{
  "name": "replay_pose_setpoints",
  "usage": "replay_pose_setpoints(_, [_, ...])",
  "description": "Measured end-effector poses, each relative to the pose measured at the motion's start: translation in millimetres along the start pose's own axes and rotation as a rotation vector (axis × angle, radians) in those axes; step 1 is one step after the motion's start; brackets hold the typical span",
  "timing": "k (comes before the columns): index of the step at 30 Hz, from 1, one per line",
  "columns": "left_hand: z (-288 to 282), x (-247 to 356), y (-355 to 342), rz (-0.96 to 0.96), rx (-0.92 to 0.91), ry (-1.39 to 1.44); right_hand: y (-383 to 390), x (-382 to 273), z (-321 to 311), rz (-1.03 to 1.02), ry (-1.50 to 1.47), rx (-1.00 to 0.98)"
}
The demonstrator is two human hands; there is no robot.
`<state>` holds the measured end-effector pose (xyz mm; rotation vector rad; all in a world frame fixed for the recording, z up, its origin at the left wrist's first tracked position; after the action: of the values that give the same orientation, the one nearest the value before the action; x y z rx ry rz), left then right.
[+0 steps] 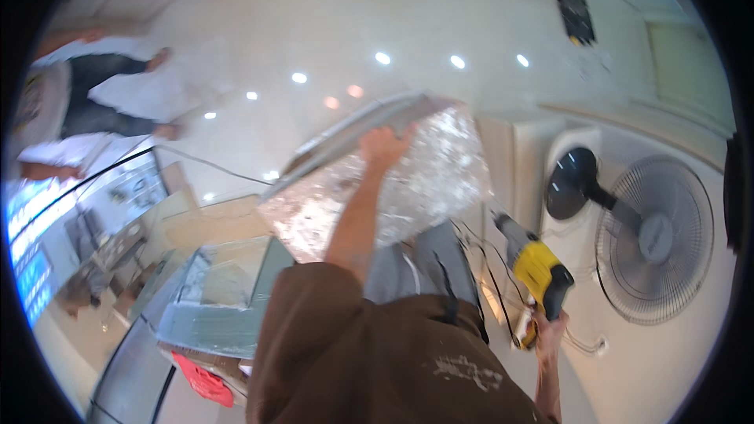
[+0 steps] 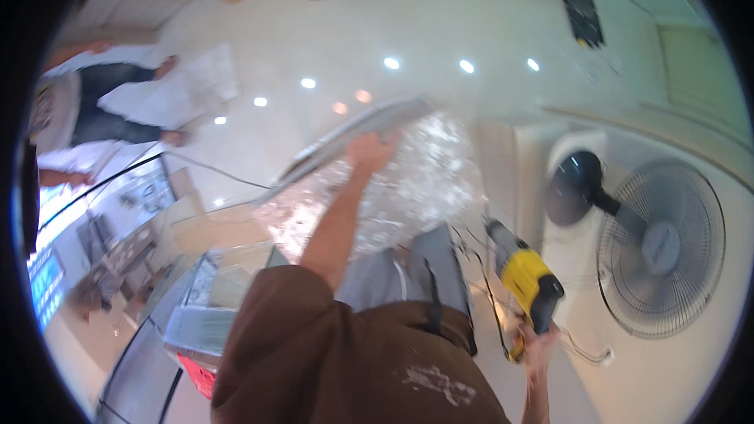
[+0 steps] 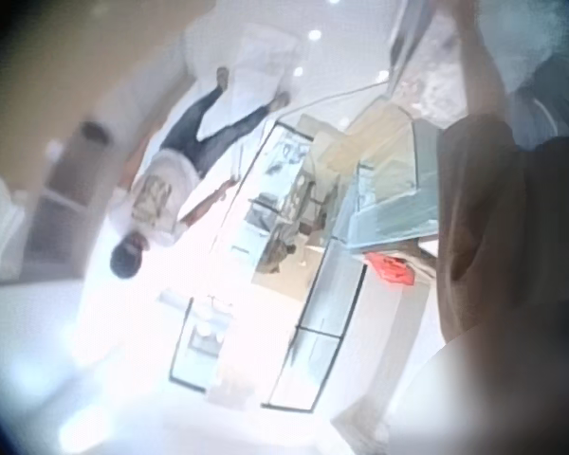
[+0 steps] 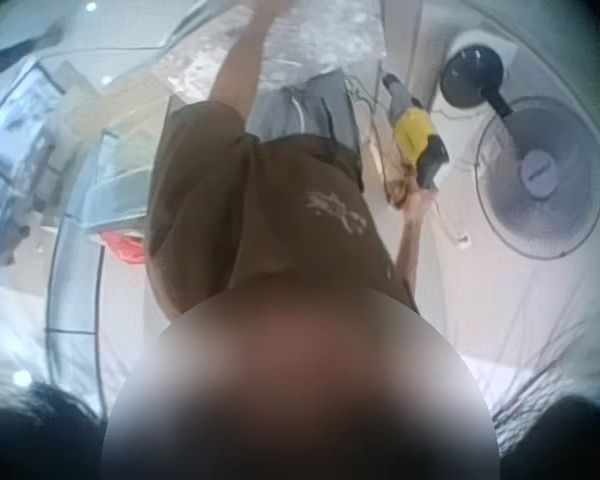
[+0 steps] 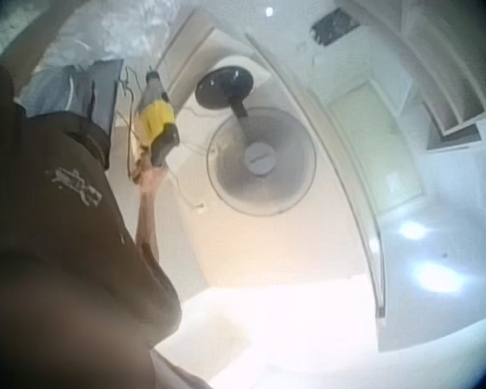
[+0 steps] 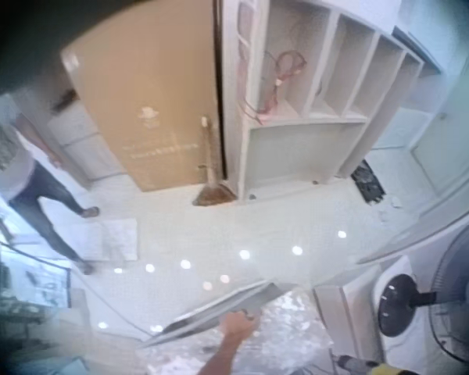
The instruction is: The person uses a yellow corded drill to make multiple holes in a rectangular piece of wood wrapped in plastic. They hold the wood with their left hand and operate the drill with their right hand, drilling at several locations across the surface.
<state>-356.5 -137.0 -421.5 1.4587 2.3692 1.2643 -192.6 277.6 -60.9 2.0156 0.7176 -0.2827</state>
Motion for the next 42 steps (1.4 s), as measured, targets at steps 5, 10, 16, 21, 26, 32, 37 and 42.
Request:
replay_pose_setpoints(5, [2.4, -4.0, -2.0, 0.002, 0.061, 0.134, -3.1, 25.3, -20.9, -0.034, -0.05, 0.025])
replay_pose_setpoints(10, [-5.7, -4.6, 7.1, 0.071, 0.107, 0.131, -10.7, 42.1, -26.5, -0.043, -0.037, 0.03])
replay_pose_setpoints(16, [-1.9, 51.5, 91.0, 0.378, 0.336, -0.109, -1.7, 46.5, -20.9, 0.027, -0.143, 0.024])
replay_pose_setpoints(21, [59.4, 127.8, 126.1, 0.519, 0.032, -0.229, 0.2, 57.8, -25.8, 0.057, -0.183, -0.025])
replay_pose_setpoints(26, [77.7, 165.8, 109.9, 0.499, 0.062, -0.277, 9.8, 69.7, -31.0, 0.089, -0.245, -0.004])
replay_pose_setpoints(32, [106.7, 171.0, 74.6, 0.337, -0.087, -0.3, 4.2, 82.7, -42.2, 0.102, -0.221, 0.018])
replay_pose_setpoints(37, [90.9, 132.7, 121.4, 0.421, 0.201, -0.194, 1.2, 80.8, -45.8, 0.1, -0.157, -0.005])
replay_pose_setpoints(42, [60.6, -47.0, 219.0, 0.144, 0.522, 0.292, -8.0, 57.0, -48.8, 0.051, -0.022, -0.075])
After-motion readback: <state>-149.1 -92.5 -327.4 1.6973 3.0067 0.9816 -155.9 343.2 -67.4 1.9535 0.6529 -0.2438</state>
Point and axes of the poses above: each hand's wrist, its own y-axis away from the middle knuckle, its own z-axis out of the palm, x = y × z, the point moved 9 cm from there along -y, towards the middle knuckle, and after that the axes turned 4 degrees about -x, right-handed, at the moved point
